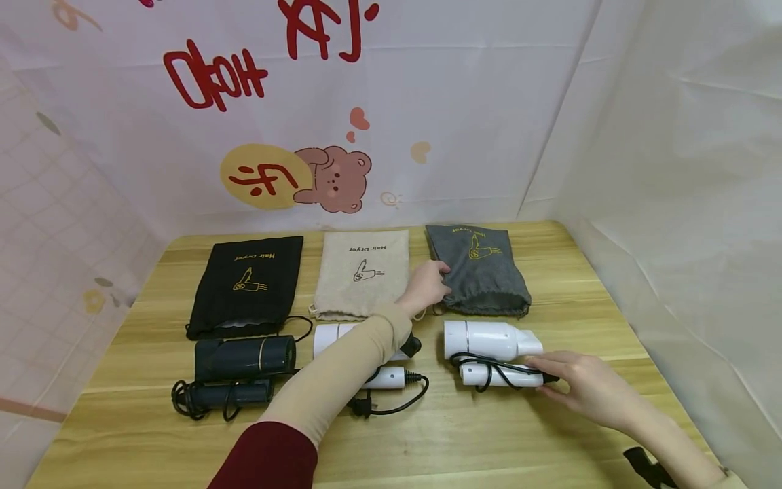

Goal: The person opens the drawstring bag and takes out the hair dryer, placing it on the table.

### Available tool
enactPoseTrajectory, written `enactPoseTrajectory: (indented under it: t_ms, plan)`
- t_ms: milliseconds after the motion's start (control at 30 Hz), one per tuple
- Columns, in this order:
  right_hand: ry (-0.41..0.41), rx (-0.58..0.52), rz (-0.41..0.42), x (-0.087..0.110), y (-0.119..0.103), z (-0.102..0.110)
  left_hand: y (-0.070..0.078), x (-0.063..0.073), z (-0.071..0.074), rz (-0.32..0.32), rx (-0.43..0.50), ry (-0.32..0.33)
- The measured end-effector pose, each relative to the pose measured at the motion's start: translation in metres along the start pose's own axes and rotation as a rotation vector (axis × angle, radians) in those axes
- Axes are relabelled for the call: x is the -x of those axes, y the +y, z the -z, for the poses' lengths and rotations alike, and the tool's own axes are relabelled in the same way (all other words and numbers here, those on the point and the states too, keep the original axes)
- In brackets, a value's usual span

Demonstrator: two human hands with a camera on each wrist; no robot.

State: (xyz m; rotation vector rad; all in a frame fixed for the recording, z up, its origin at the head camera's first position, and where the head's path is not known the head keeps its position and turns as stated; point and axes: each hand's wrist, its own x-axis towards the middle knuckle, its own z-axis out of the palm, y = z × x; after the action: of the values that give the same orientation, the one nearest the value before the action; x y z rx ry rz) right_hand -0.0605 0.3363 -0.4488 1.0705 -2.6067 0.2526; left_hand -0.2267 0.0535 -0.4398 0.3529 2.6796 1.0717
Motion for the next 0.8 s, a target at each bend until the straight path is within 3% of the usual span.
enactPoseTrajectory:
  t_ms: [200,500,800]
  plan:
    - [-0.041,-0.025,-0.011,0.0007,0.0011,-0.0008,0.0010,-0.0016,0.0005,0.007,-0.017,-0.040]
    - [-0.072,-0.049,-0.019,0.0003,0.0044,0.0001,0.0019,-0.0049,0.0003,-0.002,-0.081,-0.046]
    - [-0.034,-0.037,0.010,0.0027,0.0050,-0.0024,0.0006,-0.0032,0.0014,0.000,-0.128,-0.072]
